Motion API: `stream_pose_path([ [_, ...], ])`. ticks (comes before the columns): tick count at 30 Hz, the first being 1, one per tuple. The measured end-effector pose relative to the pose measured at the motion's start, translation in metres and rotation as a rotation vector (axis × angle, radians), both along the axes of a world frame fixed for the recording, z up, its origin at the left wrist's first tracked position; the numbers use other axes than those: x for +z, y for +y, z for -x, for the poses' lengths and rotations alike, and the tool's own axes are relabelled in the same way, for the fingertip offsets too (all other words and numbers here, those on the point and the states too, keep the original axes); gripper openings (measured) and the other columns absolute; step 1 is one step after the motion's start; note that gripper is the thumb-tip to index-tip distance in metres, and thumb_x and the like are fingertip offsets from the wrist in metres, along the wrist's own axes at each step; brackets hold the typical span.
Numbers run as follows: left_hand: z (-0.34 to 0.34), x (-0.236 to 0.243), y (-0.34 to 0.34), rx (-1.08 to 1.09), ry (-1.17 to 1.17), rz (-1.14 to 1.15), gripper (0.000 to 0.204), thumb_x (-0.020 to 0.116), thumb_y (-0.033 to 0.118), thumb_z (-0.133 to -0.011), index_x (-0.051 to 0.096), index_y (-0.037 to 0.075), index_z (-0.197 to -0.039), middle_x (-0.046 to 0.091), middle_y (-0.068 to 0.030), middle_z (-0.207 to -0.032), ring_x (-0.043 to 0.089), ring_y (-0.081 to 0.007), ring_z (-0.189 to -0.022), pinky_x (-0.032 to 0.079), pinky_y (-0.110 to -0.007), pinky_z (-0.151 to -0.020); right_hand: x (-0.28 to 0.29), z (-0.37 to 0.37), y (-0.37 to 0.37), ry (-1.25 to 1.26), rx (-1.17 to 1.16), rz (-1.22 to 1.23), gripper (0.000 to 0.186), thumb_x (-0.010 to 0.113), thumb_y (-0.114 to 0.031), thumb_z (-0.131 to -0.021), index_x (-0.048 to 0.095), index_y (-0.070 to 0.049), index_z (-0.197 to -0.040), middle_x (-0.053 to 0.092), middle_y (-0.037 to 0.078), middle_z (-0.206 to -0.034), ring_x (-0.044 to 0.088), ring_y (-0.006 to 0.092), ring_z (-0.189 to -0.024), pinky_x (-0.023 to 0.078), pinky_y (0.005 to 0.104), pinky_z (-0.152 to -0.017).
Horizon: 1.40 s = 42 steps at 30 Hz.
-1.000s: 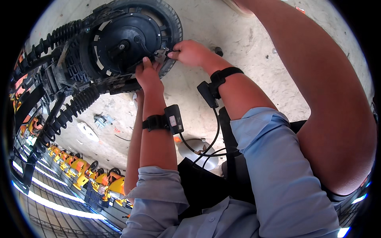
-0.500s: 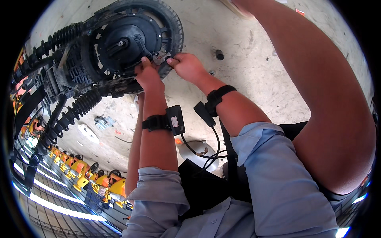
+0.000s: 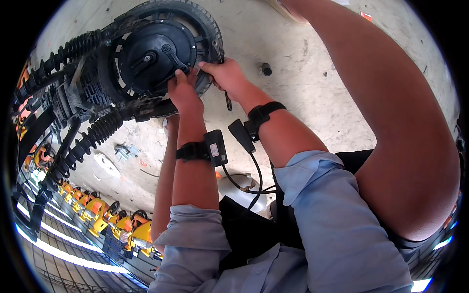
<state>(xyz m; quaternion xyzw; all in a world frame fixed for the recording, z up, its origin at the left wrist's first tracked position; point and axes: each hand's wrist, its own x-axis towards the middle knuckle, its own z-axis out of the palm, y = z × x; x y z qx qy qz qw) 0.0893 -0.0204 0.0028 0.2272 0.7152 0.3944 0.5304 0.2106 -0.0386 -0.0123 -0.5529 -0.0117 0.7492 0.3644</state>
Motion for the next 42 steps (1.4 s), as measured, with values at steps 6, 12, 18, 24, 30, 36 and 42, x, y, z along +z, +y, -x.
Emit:
stream_pose_path([
  [6, 0.002, -0.004, -0.007, -0.003, 0.003, -0.030, 0.028, 0.051, 0.020, -0.099, 0.050, -0.007, -0.106, 0.060, -0.0140, -0.102, 0.059, -0.0195, -0.086, 0.048, -0.034, -0.082, -0.001, 0.015, 0.026, 0.058, 0.009, 0.035, 0.036, 0.068, -0.036, -0.088, 0.057, -0.002, -0.088, 0.058, 0.005, -0.070, 0.045, 0.0085, -0.050, 0.032, 0.0241, -0.040],
  [12, 0.001, 0.003, -0.009, 0.001, -0.108, 0.006, 0.025, 0.058, 0.015, -0.095, 0.054, -0.006, -0.107, 0.062, -0.0107, -0.089, 0.057, -0.0156, -0.073, 0.049, -0.030, -0.071, -0.004, 0.024, 0.025, 0.090, 0.042, 0.036, 0.033, 0.066, -0.034, -0.089, 0.058, -0.002, -0.088, 0.059, 0.005, -0.071, 0.048, 0.0107, -0.052, 0.036, 0.0262, -0.043],
  [18, 0.015, -0.006, -0.007, -0.001, -0.028, -0.012, 0.019, 0.064, 0.009, -0.090, 0.060, -0.008, -0.096, 0.065, -0.0116, -0.090, 0.059, -0.0148, -0.072, 0.049, -0.028, -0.069, -0.011, 0.031, 0.028, -0.260, 0.223, -0.096, 0.026, 0.062, -0.026, -0.091, 0.060, -0.001, -0.086, 0.059, 0.005, -0.067, 0.051, 0.0123, -0.054, 0.039, 0.0279, -0.047],
  [24, 0.015, 0.001, -0.003, 0.034, 0.068, 0.060, 0.027, 0.067, 0.007, -0.088, 0.056, -0.013, -0.102, 0.063, -0.0170, -0.096, 0.064, -0.0203, -0.082, 0.054, -0.029, -0.077, -0.022, 0.042, 0.019, -0.364, 0.164, -0.137, 0.030, 0.062, -0.027, -0.089, 0.062, 0.003, -0.092, 0.067, 0.016, -0.078, 0.066, 0.0270, -0.074, 0.050, 0.0360, -0.068],
  [30, 0.025, 0.001, -0.003, 0.043, -0.009, 0.061, 0.022, 0.067, 0.003, -0.086, 0.057, -0.010, -0.101, 0.063, -0.0161, -0.098, 0.063, -0.0200, -0.084, 0.053, -0.030, -0.078, -0.008, 0.041, 0.013, -0.252, 0.133, -0.162, 0.020, 0.060, -0.019, -0.091, 0.060, 0.000, -0.093, 0.066, 0.010, -0.075, 0.063, 0.0189, -0.068, 0.049, 0.0331, -0.062],
  [36, 0.031, 0.011, -0.001, 0.015, -0.004, 0.042, 0.017, 0.066, 0.000, -0.086, 0.060, -0.004, -0.101, 0.062, -0.0113, -0.099, 0.060, -0.0177, -0.084, 0.051, -0.028, -0.075, 0.000, 0.051, 0.007, -0.168, 0.040, -0.158, 0.016, 0.057, -0.016, -0.094, 0.058, 0.000, -0.096, 0.061, 0.005, -0.071, 0.056, 0.0131, -0.061, 0.046, 0.0294, -0.055],
  [42, 0.026, 0.020, 0.008, 0.018, 0.007, 0.144, 0.013, 0.066, -0.001, -0.086, 0.061, -0.004, -0.098, 0.062, -0.0104, -0.096, 0.058, -0.0165, -0.079, 0.049, -0.027, -0.071, -0.003, 0.061, 0.002, -0.102, -0.119, -0.171, 0.012, 0.055, -0.012, -0.095, 0.056, 0.000, -0.097, 0.058, 0.004, -0.070, 0.055, 0.0124, -0.060, 0.046, 0.0287, -0.052],
])
